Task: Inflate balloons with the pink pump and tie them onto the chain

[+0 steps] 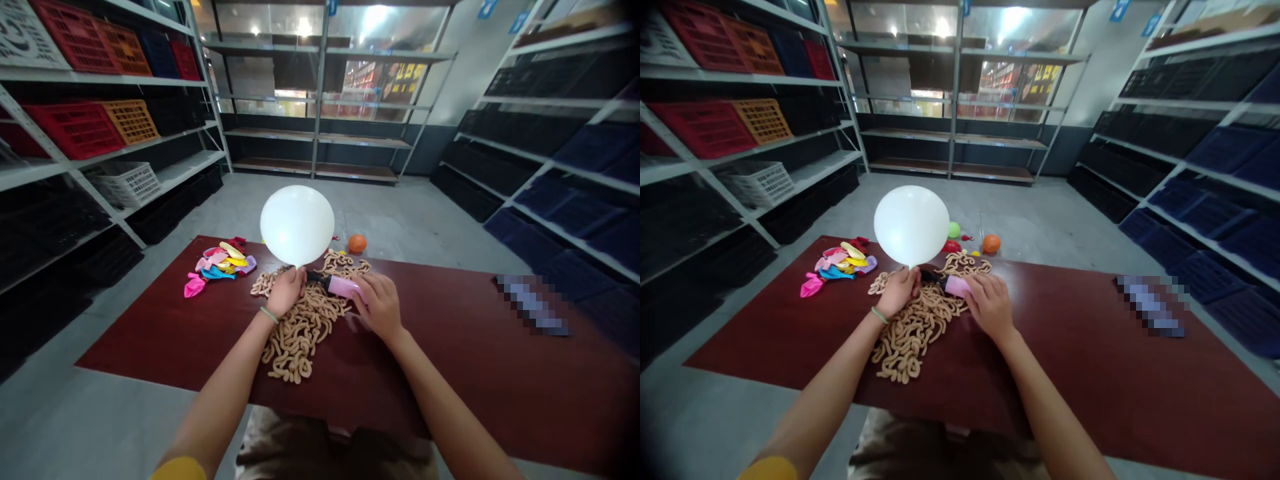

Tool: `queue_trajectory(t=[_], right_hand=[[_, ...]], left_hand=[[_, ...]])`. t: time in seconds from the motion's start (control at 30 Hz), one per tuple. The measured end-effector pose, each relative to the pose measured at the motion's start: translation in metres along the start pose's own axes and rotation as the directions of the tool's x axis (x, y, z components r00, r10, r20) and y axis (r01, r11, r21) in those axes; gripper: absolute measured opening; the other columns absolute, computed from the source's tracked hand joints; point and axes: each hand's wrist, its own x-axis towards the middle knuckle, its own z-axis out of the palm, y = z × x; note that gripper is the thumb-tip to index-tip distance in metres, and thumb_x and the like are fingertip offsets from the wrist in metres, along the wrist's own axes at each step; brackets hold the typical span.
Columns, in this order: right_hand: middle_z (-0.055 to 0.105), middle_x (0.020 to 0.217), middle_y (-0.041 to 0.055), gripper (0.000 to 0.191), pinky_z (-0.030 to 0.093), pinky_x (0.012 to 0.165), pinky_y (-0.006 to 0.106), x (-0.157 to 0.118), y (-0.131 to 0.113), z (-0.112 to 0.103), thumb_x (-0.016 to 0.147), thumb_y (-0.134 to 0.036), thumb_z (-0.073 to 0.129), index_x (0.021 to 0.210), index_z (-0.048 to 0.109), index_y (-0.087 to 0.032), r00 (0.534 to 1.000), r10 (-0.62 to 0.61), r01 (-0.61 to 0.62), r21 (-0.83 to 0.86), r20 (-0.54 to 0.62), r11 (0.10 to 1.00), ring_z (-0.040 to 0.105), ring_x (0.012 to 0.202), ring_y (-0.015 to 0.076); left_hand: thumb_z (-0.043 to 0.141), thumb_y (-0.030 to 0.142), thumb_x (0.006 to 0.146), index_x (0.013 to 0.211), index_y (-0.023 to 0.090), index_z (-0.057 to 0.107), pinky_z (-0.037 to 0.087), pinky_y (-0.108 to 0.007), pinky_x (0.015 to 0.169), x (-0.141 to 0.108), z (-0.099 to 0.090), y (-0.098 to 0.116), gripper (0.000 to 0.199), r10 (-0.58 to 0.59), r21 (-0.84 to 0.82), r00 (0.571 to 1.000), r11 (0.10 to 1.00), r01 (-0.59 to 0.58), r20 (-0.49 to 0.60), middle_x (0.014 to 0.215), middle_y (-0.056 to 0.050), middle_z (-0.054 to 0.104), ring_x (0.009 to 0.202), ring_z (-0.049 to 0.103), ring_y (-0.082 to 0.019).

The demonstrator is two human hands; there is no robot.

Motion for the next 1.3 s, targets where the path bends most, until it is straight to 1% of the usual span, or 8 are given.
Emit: queue_trajectory(t=[0.1, 0.27, 0.5, 0.77, 0.9, 1.03, 1.2, 1.3], right_hand=[[0.070, 0.105, 0.0047, 0.039, 0.040, 0.101, 0.039, 0.017, -0.019, -0.003, 0.089, -0.017, 0.059, 0.127, 0.057, -0.024, 0.988, -0.156, 0.156, 0.036, -0.002, 0.987, 0.058, 0.105, 0.0205], [0.072, 0.091, 0.0032, 0.045, 0.045, 0.089, 0.039, 0.054, -0.045, 0.002, 0.094, -0.018, 0.049, 0.138, 0.051, -0.028, 0.933, -0.193, 0.185, 0.054, 0.305, 0.981, 0.063, 0.088, 0.0201], [0.057, 0.138, 0.0026, 0.069, 0.052, 0.093, 0.035, 0.080, -0.048, 0.009, 0.089, -0.005, 0.035, 0.151, 0.028, -0.032, 0.822, -0.123, -0.055, 0.294, 0.555, 0.954, 0.061, 0.115, 0.0173], [0.054, 0.141, -0.0043, 0.078, 0.048, 0.101, 0.035, 0.096, -0.040, 0.020, 0.081, 0.004, 0.033, 0.147, 0.035, -0.037, 0.798, -0.257, 0.013, 0.411, 0.546, 0.912, 0.054, 0.124, 0.0133], [0.066, 0.123, 0.0018, 0.061, 0.049, 0.086, 0.033, 0.092, -0.033, 0.027, 0.089, -0.006, 0.042, 0.142, 0.045, -0.036, 0.823, -0.226, 0.149, 0.186, 0.520, 0.971, 0.061, 0.107, 0.0186], [0.069, 0.092, 0.0035, 0.039, 0.040, 0.075, 0.033, 0.087, -0.026, 0.030, 0.097, -0.020, 0.045, 0.131, 0.058, -0.033, 0.841, -0.251, 0.307, -0.042, 0.480, 0.951, 0.057, 0.087, 0.0186], [0.067, 0.087, 0.0033, 0.032, 0.032, 0.070, 0.033, 0.084, -0.017, 0.028, 0.098, -0.023, 0.042, 0.120, 0.063, -0.032, 0.852, -0.287, 0.362, -0.096, 0.438, 0.927, 0.051, 0.087, 0.0192], [0.066, 0.087, 0.0034, 0.032, 0.031, 0.070, 0.035, 0.084, -0.012, 0.024, 0.098, -0.023, 0.041, 0.118, 0.064, -0.032, 0.857, -0.267, 0.344, -0.104, 0.441, 0.933, 0.050, 0.086, 0.0199]], left_hand=[[0.033, 0.042, 0.097, 0.064, 0.021, 0.048, 0.038, -0.028, 0.061, -0.001, 0.000, 0.002, 0.042, 0.083, 0.173, 0.996, 0.981, -0.084, 0.013, 0.055, 0.000, 0.055, 0.056, 0.053, -0.015], [0.035, 0.034, 0.097, 0.071, 0.020, 0.054, 0.036, -0.029, 0.061, -0.002, 0.002, -0.001, 0.035, 0.146, 0.303, 0.988, 0.941, -0.152, 0.044, 0.067, -0.004, 0.062, 0.061, 0.054, -0.017], [0.039, 0.031, 0.095, 0.073, 0.019, 0.057, 0.037, -0.029, 0.061, 0.000, 0.003, -0.005, 0.031, 0.204, 0.251, 0.978, 0.945, -0.209, 0.047, 0.067, -0.007, 0.062, 0.060, 0.055, -0.018], [0.044, 0.025, 0.093, 0.069, 0.020, 0.057, 0.039, -0.029, 0.062, 0.004, 0.002, -0.009, 0.027, 0.196, 0.220, 0.980, 0.956, -0.196, 0.019, 0.065, -0.008, 0.061, 0.063, 0.057, -0.019], [0.043, 0.026, 0.094, 0.069, 0.020, 0.056, 0.039, -0.029, 0.062, 0.004, 0.004, -0.009, 0.029, 0.191, 0.204, 0.981, 0.960, -0.192, 0.025, 0.066, -0.007, 0.060, 0.062, 0.056, -0.019], [0.040, 0.031, 0.096, 0.068, 0.020, 0.054, 0.037, -0.029, 0.061, 0.002, 0.007, -0.005, 0.033, 0.195, 0.159, 0.979, 0.967, -0.201, 0.057, 0.065, -0.005, 0.060, 0.060, 0.053, -0.018], [0.039, 0.038, 0.096, 0.067, 0.020, 0.051, 0.036, -0.027, 0.059, 0.000, 0.008, 0.000, 0.036, 0.202, -0.009, 0.976, 0.979, -0.202, 0.084, 0.060, 0.000, 0.054, 0.056, 0.048, -0.015], [0.037, 0.045, 0.096, 0.069, 0.020, 0.049, 0.036, -0.026, 0.054, -0.002, 0.008, 0.004, 0.039, 0.123, -0.213, 0.987, 0.972, -0.099, 0.101, 0.054, 0.002, 0.049, 0.050, 0.044, -0.013]])
